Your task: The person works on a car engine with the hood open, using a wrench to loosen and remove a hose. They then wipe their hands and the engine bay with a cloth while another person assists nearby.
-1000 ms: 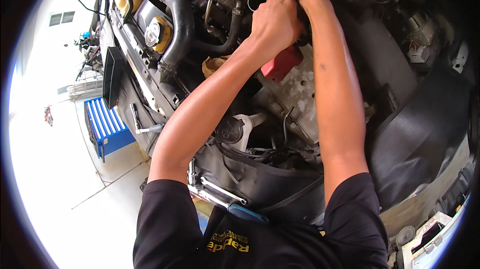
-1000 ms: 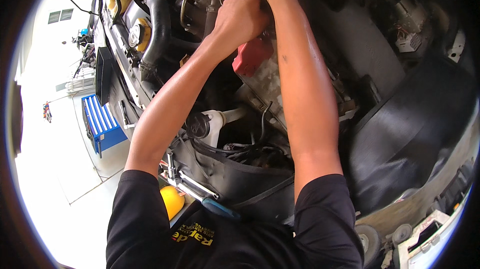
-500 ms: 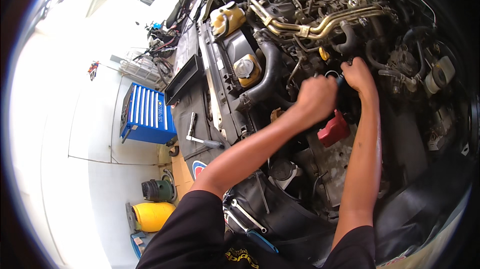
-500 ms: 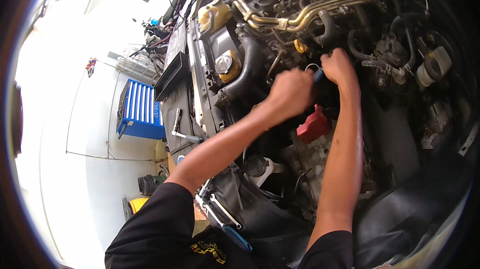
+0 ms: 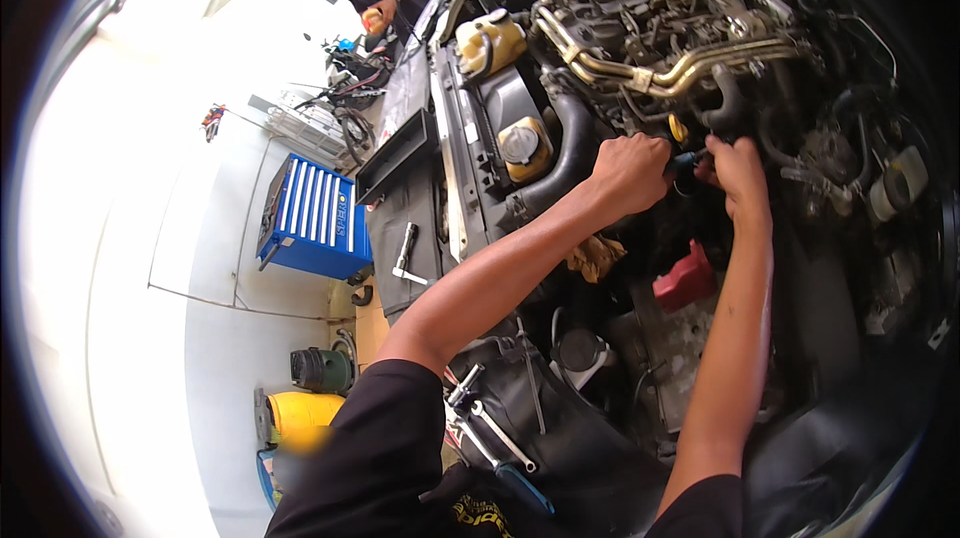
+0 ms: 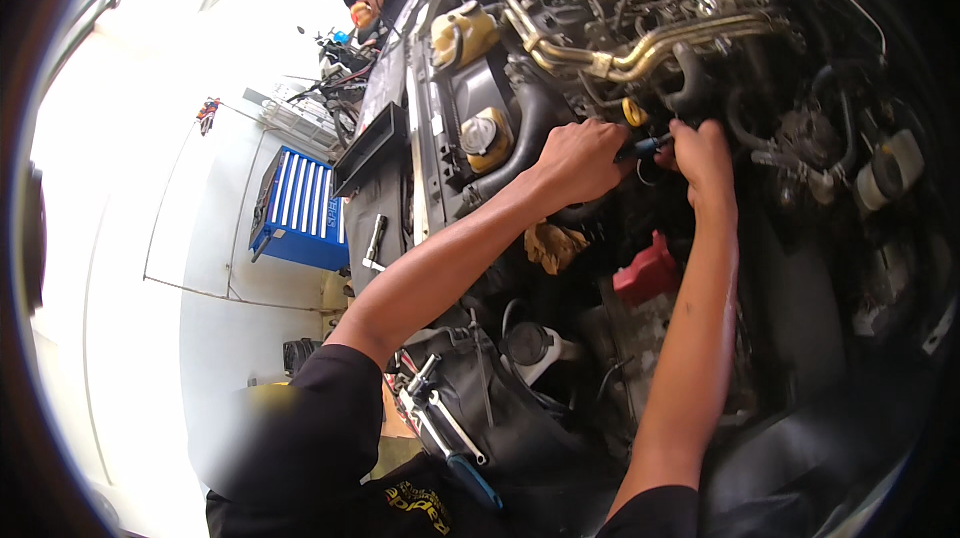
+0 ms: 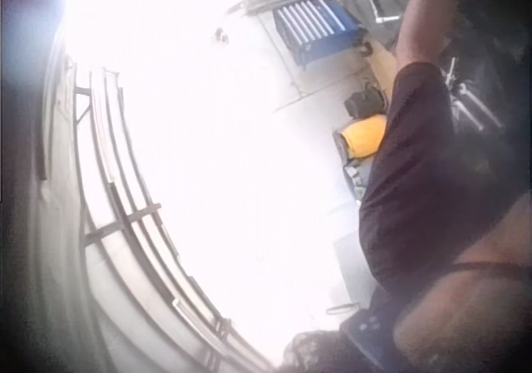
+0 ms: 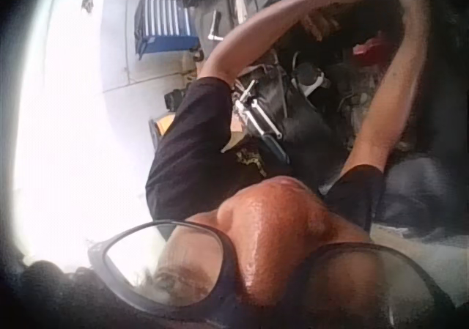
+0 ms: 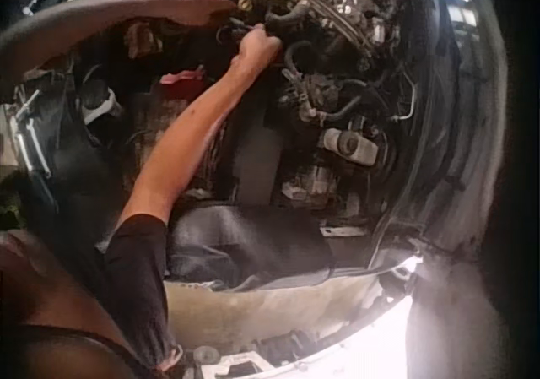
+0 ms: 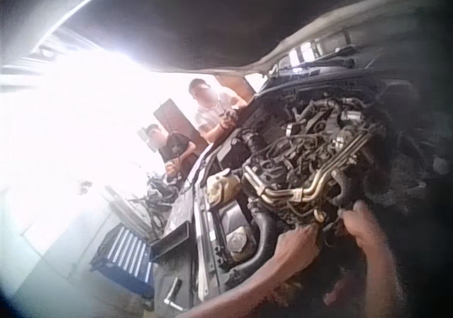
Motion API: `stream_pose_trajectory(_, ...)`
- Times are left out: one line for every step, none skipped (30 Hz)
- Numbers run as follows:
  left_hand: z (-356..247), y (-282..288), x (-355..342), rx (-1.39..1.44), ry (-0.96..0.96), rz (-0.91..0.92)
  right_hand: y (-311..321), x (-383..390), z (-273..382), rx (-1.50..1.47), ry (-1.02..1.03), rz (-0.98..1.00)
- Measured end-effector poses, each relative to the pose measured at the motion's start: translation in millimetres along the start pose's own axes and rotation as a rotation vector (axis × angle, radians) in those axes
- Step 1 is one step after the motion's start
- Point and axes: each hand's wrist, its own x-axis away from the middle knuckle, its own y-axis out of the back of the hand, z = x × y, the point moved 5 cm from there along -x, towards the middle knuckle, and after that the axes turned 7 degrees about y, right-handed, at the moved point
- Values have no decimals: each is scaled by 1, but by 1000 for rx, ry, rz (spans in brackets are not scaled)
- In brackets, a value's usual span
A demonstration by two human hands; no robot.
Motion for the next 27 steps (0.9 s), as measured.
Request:
stream_pose_trajectory(6, 2, -1, -21, 19, 18, -6, 4, 3, 8, 12, 7)
stream_pose_trajectory(11, 3, -3, -42, 36, 36, -7, 5, 8, 129, 22, 32)
stream_pose_trajectory(13, 0, -1, -20, 42, 10, -5, 11, 19, 255, 26, 56)
stream_pose_trajectory(5, 2, 2, 8, 40, 39, -1, 15, 23, 380, 23, 63)
stream_pose_trajectory(-7, -4, 7, 84, 45, 52, 6, 3, 16, 528, 90, 51)
stream_pose_trajectory(-20, -12, 9, 166, 55, 64, 14, -8, 8, 681, 156, 44)
stream_pose_trajectory(-30, -16, 12, 196, 58, 116, 11, 11, 33, 727, 167, 81)
stream_pose_trajectory(-38, -24, 14, 228, 61, 166, 10, 9, 27, 740, 152, 110)
stream_pose_trajectory(-47, -37, 10, 303, 54, 137, 13, 9, 29, 790, 181, 91)
stream_pose_trajectory(-53, -53, 5, 375, 58, 107, 12, 8, 27, 836, 212, 83)
stream_pose_trajectory(-60, -64, 2, 498, 108, 109, 13, 6, 21, 806, 277, 63)
stream_pose_trajectory(-62, -65, 3, 511, 155, 112, 19, 5, 21, 786, 339, 29)
stream_pose_trajectory(-62, -66, 3, 522, 203, 116, 23, 4, 20, 765, 402, -3)
stream_pose_trajectory(-62, -66, 5, 532, 253, 119, 25, -1, 13, 711, 326, 31)
stream_pose_trajectory(-56, -60, 8, 508, 242, 110, 23, 2, 18, 658, 240, 65)
stream_pose_trajectory(-48, -54, 9, 405, 215, 141, 18, 7, 23, 602, 154, 101)
stream_pose_trajectory(-32, -39, 14, 336, 171, 114, 7, 14, 29, 452, 21, 177)
stream_pose_trajectory(-19, -25, 16, 236, 158, 67, 1, 17, 30, 439, -7, 140)
stream_pose_trajectory(-6, -12, 14, 203, 178, 40, -2, 19, 32, 424, -28, 92)
stream_pose_trajectory(11, 0, 13, 169, 185, 32, -7, 21, 29, 399, -48, 60)
stream_pose_trajectory(18, 10, 7, 106, 149, -37, 4, -5, 7, 581, 111, -12)
stream_pose_trajectory(33, 13, 7, 88, 94, -164, -5, 3, 10, 585, 97, 55)
stream_pose_trajectory(44, 9, 5, 95, 83, -194, -9, 9, 17, 587, 83, 120)
stream_pose_trajectory(37, 14, -1, 115, 42, -236, -1, 11, 27, 600, 75, 151)
stream_pose_trajectory(32, 10, 0, 106, 74, -182, 4, 6, 22, 644, 134, 142)
stream_pose_trajectory(26, 7, 3, 96, 99, -128, 4, -1, 15, 676, 171, 113)
stream_pose_trajectory(5, 1, -3, 104, 79, -69, 17, -2, 17, 726, 411, -20)
